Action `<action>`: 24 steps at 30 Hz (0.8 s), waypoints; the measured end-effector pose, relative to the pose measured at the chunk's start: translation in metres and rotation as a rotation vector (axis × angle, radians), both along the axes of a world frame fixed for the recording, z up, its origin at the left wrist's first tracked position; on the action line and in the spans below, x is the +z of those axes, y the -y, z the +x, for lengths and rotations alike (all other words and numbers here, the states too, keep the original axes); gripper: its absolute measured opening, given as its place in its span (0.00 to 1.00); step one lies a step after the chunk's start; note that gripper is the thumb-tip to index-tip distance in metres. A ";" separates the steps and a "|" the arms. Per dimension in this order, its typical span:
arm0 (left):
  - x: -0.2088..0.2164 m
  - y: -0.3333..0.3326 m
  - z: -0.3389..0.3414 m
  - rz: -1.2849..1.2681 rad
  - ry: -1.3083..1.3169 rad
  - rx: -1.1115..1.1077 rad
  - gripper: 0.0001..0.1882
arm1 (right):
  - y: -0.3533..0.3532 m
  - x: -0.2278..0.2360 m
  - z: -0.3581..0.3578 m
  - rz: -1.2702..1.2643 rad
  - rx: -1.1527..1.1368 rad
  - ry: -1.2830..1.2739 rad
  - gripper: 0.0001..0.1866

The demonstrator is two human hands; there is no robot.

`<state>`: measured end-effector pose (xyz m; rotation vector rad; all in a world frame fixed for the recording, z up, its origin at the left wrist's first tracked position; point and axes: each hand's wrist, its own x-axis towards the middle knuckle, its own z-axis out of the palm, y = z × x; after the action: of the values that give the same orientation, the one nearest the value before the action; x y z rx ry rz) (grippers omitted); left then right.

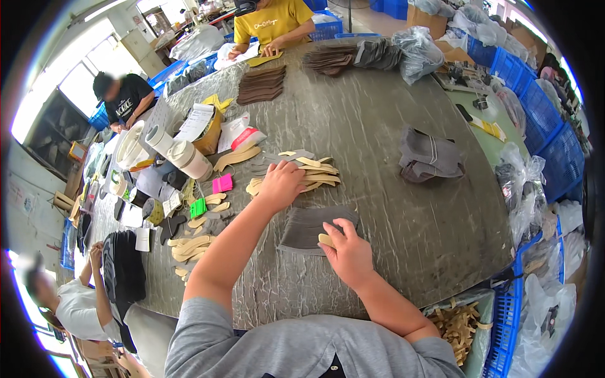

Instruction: The person sorts and stacks gray fabric pieces on a table in a workshop. They pick up individual pieces, align them, and place them into a neat pile. The person also handles a plastic bag, placing a stack of the fabric pieces inside it before continuing to sort more pieces.

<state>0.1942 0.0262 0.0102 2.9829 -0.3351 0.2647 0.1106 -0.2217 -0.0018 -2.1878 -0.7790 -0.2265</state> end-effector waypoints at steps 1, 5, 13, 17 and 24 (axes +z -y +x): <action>-0.003 0.001 0.002 -0.005 0.002 0.040 0.21 | 0.002 0.000 0.002 0.065 0.001 -0.017 0.18; -0.009 0.002 0.010 0.091 -0.033 0.054 0.16 | 0.013 0.000 0.021 0.455 0.062 -0.113 0.09; 0.002 0.008 0.010 0.362 0.042 0.021 0.17 | 0.036 0.000 0.046 1.227 0.137 -1.170 0.15; 0.027 0.014 0.011 -0.006 0.112 0.075 0.16 | 0.036 -0.007 0.051 1.354 0.157 -1.318 0.13; 0.075 0.078 -0.044 -1.138 -0.459 0.217 0.13 | 0.029 0.003 0.043 1.405 0.249 -1.337 0.19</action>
<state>0.1499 -0.0522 0.0849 1.8553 0.1639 -0.1754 0.1534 -0.2504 0.0008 -0.5474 0.0278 0.6119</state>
